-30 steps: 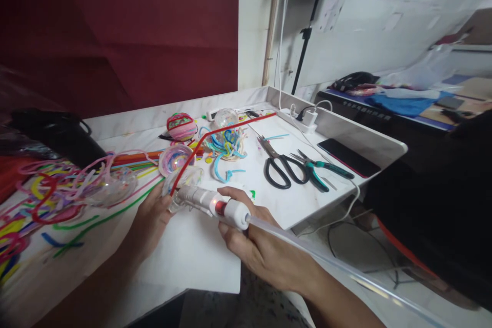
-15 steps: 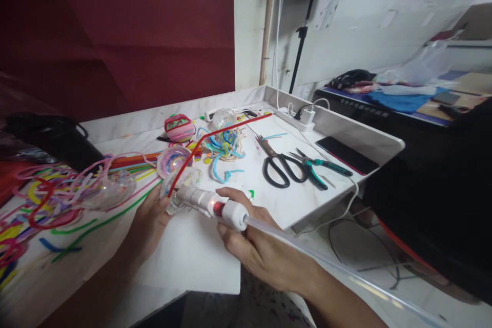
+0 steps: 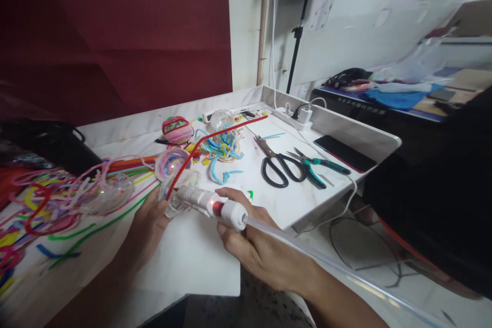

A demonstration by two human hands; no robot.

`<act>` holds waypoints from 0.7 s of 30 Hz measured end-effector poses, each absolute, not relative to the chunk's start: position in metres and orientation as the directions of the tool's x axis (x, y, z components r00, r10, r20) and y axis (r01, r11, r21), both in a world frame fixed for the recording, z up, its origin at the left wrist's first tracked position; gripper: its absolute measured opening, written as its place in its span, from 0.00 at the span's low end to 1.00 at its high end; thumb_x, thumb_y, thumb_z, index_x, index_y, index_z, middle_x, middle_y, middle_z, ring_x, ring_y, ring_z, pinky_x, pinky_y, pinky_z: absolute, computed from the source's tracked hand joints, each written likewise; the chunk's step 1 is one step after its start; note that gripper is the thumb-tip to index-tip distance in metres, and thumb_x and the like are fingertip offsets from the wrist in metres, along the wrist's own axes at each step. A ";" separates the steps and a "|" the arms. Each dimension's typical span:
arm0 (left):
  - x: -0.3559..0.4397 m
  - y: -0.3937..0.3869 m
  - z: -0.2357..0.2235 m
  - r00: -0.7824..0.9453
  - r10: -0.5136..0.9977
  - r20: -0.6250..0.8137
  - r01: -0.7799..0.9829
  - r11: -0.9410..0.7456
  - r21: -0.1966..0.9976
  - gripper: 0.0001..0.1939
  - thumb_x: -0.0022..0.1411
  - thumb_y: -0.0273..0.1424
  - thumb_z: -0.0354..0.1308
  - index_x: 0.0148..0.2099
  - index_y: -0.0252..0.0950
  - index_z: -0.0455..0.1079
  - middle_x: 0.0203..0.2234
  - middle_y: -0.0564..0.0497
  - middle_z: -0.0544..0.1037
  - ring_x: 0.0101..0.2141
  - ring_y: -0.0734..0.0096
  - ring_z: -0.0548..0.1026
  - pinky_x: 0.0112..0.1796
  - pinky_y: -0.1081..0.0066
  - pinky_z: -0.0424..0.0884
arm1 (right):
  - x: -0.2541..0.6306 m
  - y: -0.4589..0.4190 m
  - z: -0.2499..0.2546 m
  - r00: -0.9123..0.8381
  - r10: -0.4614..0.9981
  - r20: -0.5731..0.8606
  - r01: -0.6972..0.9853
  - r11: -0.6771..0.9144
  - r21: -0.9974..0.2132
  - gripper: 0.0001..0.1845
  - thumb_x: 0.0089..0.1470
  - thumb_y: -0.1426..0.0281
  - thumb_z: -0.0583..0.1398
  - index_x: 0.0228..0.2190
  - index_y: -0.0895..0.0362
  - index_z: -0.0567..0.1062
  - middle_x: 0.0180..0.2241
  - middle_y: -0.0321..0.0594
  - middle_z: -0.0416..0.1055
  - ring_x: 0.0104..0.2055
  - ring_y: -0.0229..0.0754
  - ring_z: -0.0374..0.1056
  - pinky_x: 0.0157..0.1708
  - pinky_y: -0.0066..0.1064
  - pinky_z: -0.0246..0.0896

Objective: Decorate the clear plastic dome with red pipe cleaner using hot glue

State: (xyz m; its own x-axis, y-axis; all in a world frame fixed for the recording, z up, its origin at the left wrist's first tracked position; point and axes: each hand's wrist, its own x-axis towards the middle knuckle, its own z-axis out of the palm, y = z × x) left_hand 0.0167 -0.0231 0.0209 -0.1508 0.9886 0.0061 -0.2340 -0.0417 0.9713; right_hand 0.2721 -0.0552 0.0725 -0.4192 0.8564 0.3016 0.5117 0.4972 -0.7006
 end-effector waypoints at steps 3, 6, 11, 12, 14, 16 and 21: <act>0.018 -0.023 0.023 -0.165 0.986 -0.005 -0.212 -0.030 0.977 0.34 0.51 0.44 0.69 0.59 0.37 0.71 0.40 0.44 0.83 0.43 0.53 0.79 0.41 0.61 0.74 | 0.272 -0.055 0.073 -0.405 0.862 0.305 0.512 0.491 -0.705 0.18 0.65 0.59 0.54 0.49 0.51 0.76 0.57 0.45 0.72 0.46 0.49 0.76 0.49 0.42 0.75; 0.019 -0.023 0.024 -0.156 0.988 -0.003 -0.234 -0.034 0.972 0.33 0.51 0.44 0.69 0.58 0.38 0.70 0.44 0.44 0.82 0.46 0.53 0.78 0.42 0.62 0.74 | 0.272 -0.056 0.073 -0.409 0.851 0.328 0.495 0.509 -0.704 0.17 0.65 0.60 0.54 0.49 0.52 0.76 0.56 0.45 0.72 0.46 0.48 0.76 0.48 0.40 0.76; 0.019 -0.024 0.023 -0.149 0.989 -0.011 -0.237 -0.024 0.971 0.34 0.51 0.44 0.69 0.59 0.39 0.69 0.45 0.45 0.81 0.46 0.53 0.78 0.42 0.62 0.75 | 0.271 -0.057 0.071 -0.427 0.834 0.349 0.483 0.536 -0.692 0.15 0.65 0.62 0.53 0.42 0.53 0.77 0.56 0.45 0.72 0.48 0.47 0.75 0.49 0.40 0.75; 0.019 -0.024 0.024 -0.146 0.989 -0.012 -0.238 -0.024 0.971 0.33 0.51 0.44 0.69 0.58 0.39 0.69 0.45 0.45 0.81 0.46 0.53 0.78 0.42 0.62 0.75 | 0.271 -0.057 0.071 -0.430 0.834 0.346 0.484 0.536 -0.691 0.15 0.65 0.62 0.53 0.40 0.53 0.78 0.57 0.46 0.71 0.48 0.47 0.75 0.49 0.40 0.75; 0.019 -0.024 0.025 -0.141 0.990 -0.009 -0.243 -0.026 0.970 0.32 0.52 0.44 0.69 0.57 0.39 0.70 0.45 0.45 0.81 0.48 0.53 0.78 0.44 0.61 0.74 | 0.272 -0.057 0.070 -0.429 0.834 0.347 0.486 0.536 -0.690 0.16 0.66 0.61 0.53 0.38 0.54 0.78 0.57 0.46 0.71 0.48 0.48 0.75 0.49 0.39 0.75; 0.020 -0.025 0.025 -0.139 0.990 -0.005 -0.247 -0.030 0.969 0.31 0.52 0.44 0.69 0.56 0.39 0.70 0.44 0.45 0.81 0.49 0.52 0.77 0.45 0.61 0.74 | 0.272 -0.056 0.069 -0.422 0.837 0.348 0.491 0.534 -0.688 0.17 0.66 0.60 0.53 0.39 0.54 0.78 0.58 0.47 0.70 0.48 0.48 0.75 0.49 0.40 0.75; 0.018 -0.025 0.022 -0.128 0.992 -0.009 -0.255 -0.024 0.967 0.32 0.53 0.43 0.69 0.58 0.37 0.68 0.46 0.44 0.81 0.50 0.52 0.76 0.45 0.61 0.73 | 0.272 -0.056 0.069 -0.420 0.830 0.366 0.477 0.545 -0.690 0.16 0.66 0.60 0.53 0.38 0.54 0.78 0.58 0.47 0.69 0.49 0.49 0.75 0.47 0.39 0.76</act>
State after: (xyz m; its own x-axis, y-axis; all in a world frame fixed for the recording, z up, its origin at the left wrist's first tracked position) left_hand 0.0184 -0.0248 0.0223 -0.1275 0.9918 -0.0085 -0.2548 -0.0245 0.9667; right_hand 0.2717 -0.0564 0.0685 -0.4197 0.8304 0.3664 0.4766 0.5452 -0.6896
